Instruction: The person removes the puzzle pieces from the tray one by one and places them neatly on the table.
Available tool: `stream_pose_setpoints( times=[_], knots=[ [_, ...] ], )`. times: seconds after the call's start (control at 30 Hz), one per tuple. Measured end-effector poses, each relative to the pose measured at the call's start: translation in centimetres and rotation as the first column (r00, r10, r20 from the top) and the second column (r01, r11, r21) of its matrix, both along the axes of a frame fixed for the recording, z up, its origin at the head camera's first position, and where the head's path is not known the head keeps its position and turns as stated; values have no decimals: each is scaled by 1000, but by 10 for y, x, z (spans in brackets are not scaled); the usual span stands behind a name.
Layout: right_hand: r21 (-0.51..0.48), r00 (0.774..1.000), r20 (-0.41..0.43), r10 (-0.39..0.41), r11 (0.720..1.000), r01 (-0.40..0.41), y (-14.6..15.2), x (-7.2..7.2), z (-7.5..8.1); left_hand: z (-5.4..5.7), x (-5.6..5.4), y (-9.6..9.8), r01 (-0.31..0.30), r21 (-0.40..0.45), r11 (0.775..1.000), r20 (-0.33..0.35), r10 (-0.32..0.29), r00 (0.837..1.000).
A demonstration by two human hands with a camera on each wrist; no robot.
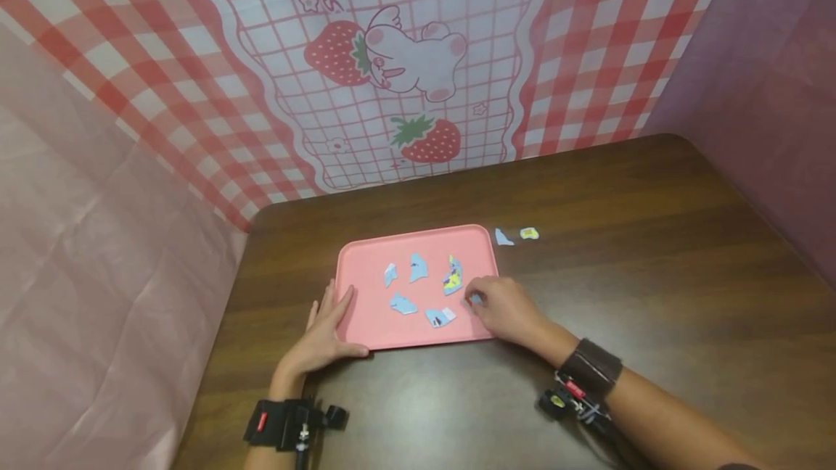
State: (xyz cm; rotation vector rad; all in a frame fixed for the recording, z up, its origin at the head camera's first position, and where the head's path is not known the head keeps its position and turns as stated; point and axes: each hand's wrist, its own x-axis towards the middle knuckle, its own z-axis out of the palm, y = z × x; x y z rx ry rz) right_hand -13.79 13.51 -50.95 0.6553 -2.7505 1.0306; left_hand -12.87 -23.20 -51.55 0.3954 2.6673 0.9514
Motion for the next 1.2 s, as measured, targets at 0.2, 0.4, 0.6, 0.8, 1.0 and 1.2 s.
stream_pose_setpoints(
  times=[0.2,0.4,0.6,0.8,1.0,1.2],
  knots=[
    [-76,998,54,-16,997,20,1,-2,0,0,-1,1,-5,-1,1000,-8,5,1000],
    [-163,994,98,-44,985,60,1,-5,4,0,-1,0,-4,-1,1000,-7,4,1000],
    [-234,993,93,-72,968,93,4,-9,7,1,-1,0,-1,-4,1000,-2,1,1000],
    [-241,990,112,-88,964,113,10,-13,11,1,-1,0,-3,0,1000,8,3,1000],
    [-255,984,150,-100,957,136,15,-18,16,1,0,0,-3,13,1000,2,3,1000],
    [-277,973,193,-128,944,179,18,-22,20,1,0,1,-2,26,1000,-12,2,1000]
  ],
)
